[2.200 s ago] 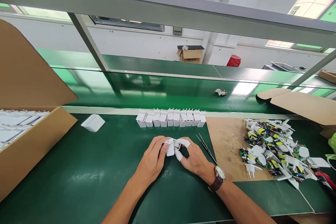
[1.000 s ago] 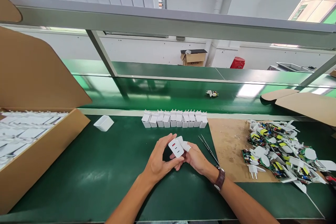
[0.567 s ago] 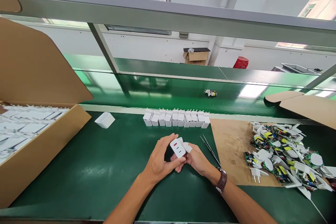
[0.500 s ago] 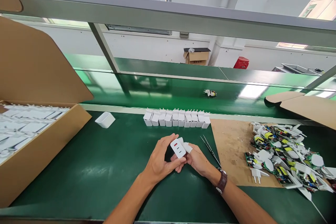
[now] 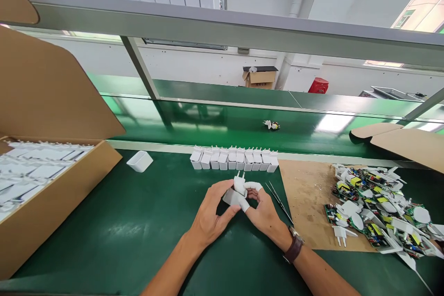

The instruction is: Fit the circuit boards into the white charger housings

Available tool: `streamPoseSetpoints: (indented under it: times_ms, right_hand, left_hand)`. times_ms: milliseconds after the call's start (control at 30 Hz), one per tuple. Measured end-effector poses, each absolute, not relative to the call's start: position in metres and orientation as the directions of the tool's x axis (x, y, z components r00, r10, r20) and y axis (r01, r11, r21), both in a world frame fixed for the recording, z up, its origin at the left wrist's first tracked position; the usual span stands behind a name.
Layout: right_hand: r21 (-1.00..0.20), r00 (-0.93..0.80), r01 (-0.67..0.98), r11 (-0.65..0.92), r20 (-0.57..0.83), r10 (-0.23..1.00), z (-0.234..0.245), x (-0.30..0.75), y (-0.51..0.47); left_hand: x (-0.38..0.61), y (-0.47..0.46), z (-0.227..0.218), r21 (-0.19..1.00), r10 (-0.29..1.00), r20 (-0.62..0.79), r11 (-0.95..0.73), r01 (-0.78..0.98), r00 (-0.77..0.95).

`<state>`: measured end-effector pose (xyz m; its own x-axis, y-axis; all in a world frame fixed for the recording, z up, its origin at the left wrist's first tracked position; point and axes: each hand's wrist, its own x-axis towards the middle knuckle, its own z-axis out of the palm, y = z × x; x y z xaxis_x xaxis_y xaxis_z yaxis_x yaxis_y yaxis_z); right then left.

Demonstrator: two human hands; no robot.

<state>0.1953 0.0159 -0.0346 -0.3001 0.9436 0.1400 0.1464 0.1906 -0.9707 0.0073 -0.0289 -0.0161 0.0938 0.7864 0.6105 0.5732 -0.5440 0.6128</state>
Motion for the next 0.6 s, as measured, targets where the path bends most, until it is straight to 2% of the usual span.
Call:
streamPoseSetpoints:
  times_ms: [100, 233, 467, 600]
  right_hand:
    - [-0.877, -0.297, 0.337, 0.343, 0.247, 0.922, -0.036, 0.199, 0.014]
    - [-0.835, -0.404, 0.291, 0.467, 0.335, 0.851, -0.043, 0.199, 0.013]
    - [-0.954, -0.620, 0.186, 0.237, 0.073, 0.781, -0.049, 0.194, 0.020]
    - [-0.958, -0.596, 0.215, 0.190, 0.025, 0.803, -0.046, 0.195, 0.022]
  left_hand:
    - [0.008, -0.026, -0.018, 0.556, 0.739, 0.665, -0.586, 0.590, 0.107]
    - [0.009, -0.023, -0.023, 0.496, 0.697, 0.700, -0.628, 0.600, 0.152]
    - [0.011, -0.021, -0.026, 0.504, 0.723, 0.661, -0.627, 0.594, 0.203]
    - [0.013, -0.024, -0.023, 0.558, 0.753, 0.638, -0.596, 0.577, 0.160]
